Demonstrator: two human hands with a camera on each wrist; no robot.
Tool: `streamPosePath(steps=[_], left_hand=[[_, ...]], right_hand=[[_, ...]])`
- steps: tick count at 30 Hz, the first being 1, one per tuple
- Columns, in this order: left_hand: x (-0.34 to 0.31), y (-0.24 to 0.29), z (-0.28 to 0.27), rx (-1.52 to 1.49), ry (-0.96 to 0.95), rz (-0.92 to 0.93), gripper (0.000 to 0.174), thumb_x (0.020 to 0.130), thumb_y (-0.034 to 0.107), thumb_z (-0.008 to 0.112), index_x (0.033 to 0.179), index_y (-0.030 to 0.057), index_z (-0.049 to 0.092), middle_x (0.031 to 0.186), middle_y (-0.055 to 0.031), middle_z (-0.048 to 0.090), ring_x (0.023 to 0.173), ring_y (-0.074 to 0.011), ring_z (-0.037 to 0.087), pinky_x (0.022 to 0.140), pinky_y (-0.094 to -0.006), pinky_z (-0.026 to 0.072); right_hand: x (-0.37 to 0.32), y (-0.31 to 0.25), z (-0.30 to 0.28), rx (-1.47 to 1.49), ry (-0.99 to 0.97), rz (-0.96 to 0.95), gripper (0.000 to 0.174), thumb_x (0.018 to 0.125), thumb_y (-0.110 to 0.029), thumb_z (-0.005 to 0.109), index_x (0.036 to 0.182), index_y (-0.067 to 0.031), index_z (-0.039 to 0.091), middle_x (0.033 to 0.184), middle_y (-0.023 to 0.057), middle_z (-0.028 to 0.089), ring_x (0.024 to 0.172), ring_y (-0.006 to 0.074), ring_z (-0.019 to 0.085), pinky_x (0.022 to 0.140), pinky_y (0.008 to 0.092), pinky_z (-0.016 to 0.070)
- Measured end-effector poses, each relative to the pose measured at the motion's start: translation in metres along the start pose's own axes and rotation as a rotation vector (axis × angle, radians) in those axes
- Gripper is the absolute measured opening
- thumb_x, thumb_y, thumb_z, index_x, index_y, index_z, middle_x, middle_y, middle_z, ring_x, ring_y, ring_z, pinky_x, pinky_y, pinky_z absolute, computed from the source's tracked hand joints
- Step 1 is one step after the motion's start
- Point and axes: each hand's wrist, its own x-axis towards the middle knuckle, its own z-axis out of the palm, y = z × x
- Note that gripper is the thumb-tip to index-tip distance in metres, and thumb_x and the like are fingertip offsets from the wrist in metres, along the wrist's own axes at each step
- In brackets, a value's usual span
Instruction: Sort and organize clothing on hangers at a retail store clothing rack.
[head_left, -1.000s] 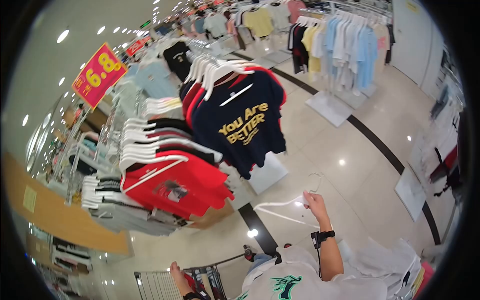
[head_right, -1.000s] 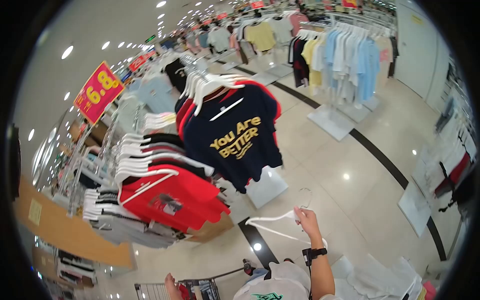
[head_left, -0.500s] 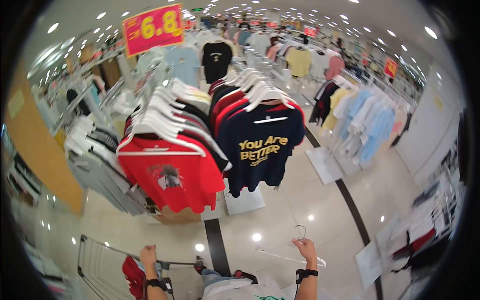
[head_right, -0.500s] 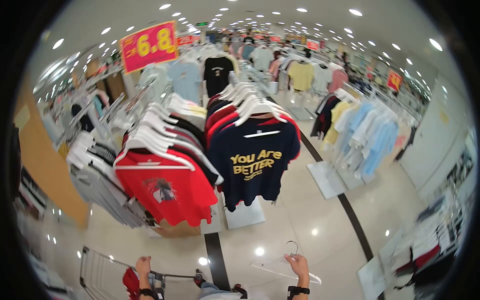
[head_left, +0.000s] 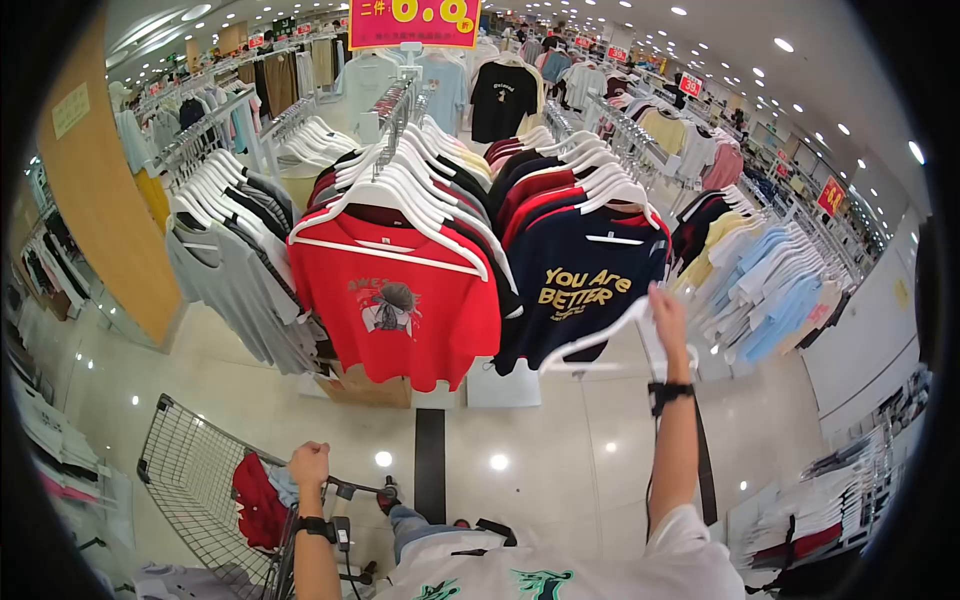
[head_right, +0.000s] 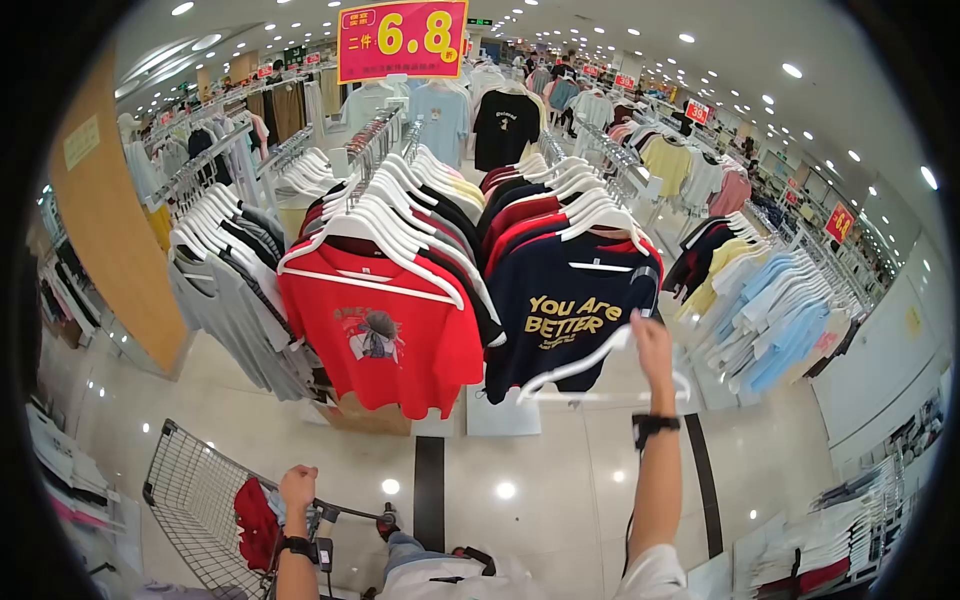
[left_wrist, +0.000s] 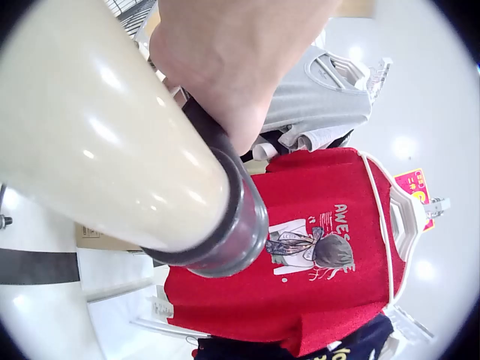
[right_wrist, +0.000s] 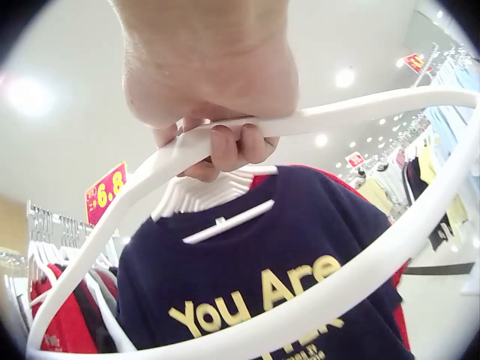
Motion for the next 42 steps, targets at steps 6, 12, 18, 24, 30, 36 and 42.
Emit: streamPosePath(steps=[6, 12, 18, 24, 30, 36, 42], left_hand=[[-0.002, 0.005, -0.003, 0.02, 0.023, -0.024, 0.036, 0.084, 0.042, 0.066, 0.096, 0.0106, 0.079, 0.092, -0.0152, 0.076, 0.091, -0.0357, 0.073, 0.086, -0.0451, 0.0548], [0.0, 0.002, 0.001, 0.017, 0.028, -0.031, 0.036, 0.083, 0.042, 0.066, 0.094, 0.0097, 0.079, 0.092, -0.0151, 0.076, 0.091, -0.0353, 0.072, 0.086, -0.0449, 0.0545], [0.003, -0.006, 0.01, 0.008, 0.047, -0.012, 0.032, 0.084, 0.04, 0.068, 0.091, 0.0103, 0.079, 0.089, -0.0142, 0.076, 0.088, -0.0343, 0.073, 0.086, -0.0452, 0.054], [0.004, -0.005, 0.01, -0.011, 0.035, -0.004, 0.032, 0.084, 0.038, 0.068, 0.091, 0.0095, 0.078, 0.087, -0.0131, 0.076, 0.086, -0.0333, 0.073, 0.083, -0.0452, 0.0539], [0.003, -0.002, 0.006, 0.0, -0.011, -0.005, 0.032, 0.084, 0.038, 0.065, 0.087, 0.0093, 0.078, 0.086, -0.0138, 0.076, 0.085, -0.0339, 0.072, 0.083, -0.044, 0.053], [0.003, -0.001, 0.003, 0.096, -0.099, -0.017, 0.032, 0.082, 0.043, 0.062, 0.076, 0.0165, 0.079, 0.084, -0.0106, 0.076, 0.087, -0.033, 0.072, 0.083, -0.0413, 0.053], [0.004, 0.007, -0.009, 0.153, -0.238, -0.014, 0.035, 0.08, 0.044, 0.06, 0.083, 0.016, 0.08, 0.088, -0.0138, 0.077, 0.093, -0.0352, 0.072, 0.088, -0.0435, 0.0527]], right_hand=[[0.108, -0.076, -0.008, 0.006, 0.125, -0.191, 0.05, 0.101, -0.041, 0.061, 0.092, 0.0072, 0.067, 0.068, 0.0, 0.05, 0.068, 0.0089, 0.044, 0.061, 0.0303, 0.0382], [0.172, -0.058, 0.006, 0.016, 0.085, -0.207, 0.052, 0.102, -0.043, 0.058, 0.09, 0.0068, 0.067, 0.065, 0.0043, 0.054, 0.066, 0.0116, 0.048, 0.062, 0.033, 0.0407], [0.185, -0.035, 0.038, -0.163, 0.173, -0.182, 0.053, 0.097, -0.043, 0.053, 0.091, 0.0075, 0.068, 0.084, 0.0312, 0.066, 0.082, 0.0463, 0.065, 0.077, 0.0489, 0.0483], [0.178, -0.073, 0.069, -0.275, 0.343, 0.051, 0.057, 0.091, -0.047, 0.051, 0.091, 0.0059, 0.071, 0.093, 0.035, 0.066, 0.096, 0.052, 0.064, 0.089, 0.0537, 0.0482], [0.176, -0.077, 0.076, -0.211, 0.382, 0.096, 0.059, 0.09, -0.049, 0.049, 0.093, 0.0054, 0.071, 0.095, 0.0355, 0.066, 0.099, 0.0527, 0.063, 0.091, 0.0526, 0.048], [0.184, -0.068, 0.072, -0.199, 0.328, 0.099, 0.058, 0.09, -0.049, 0.05, 0.099, 0.0036, 0.072, 0.097, 0.0352, 0.066, 0.101, 0.0517, 0.064, 0.092, 0.0518, 0.0482], [0.177, -0.075, 0.064, -0.113, 0.275, 0.184, 0.058, 0.088, -0.051, 0.052, 0.103, 0.0009, 0.073, 0.102, 0.0349, 0.068, 0.106, 0.0504, 0.064, 0.096, 0.0502, 0.0483]])
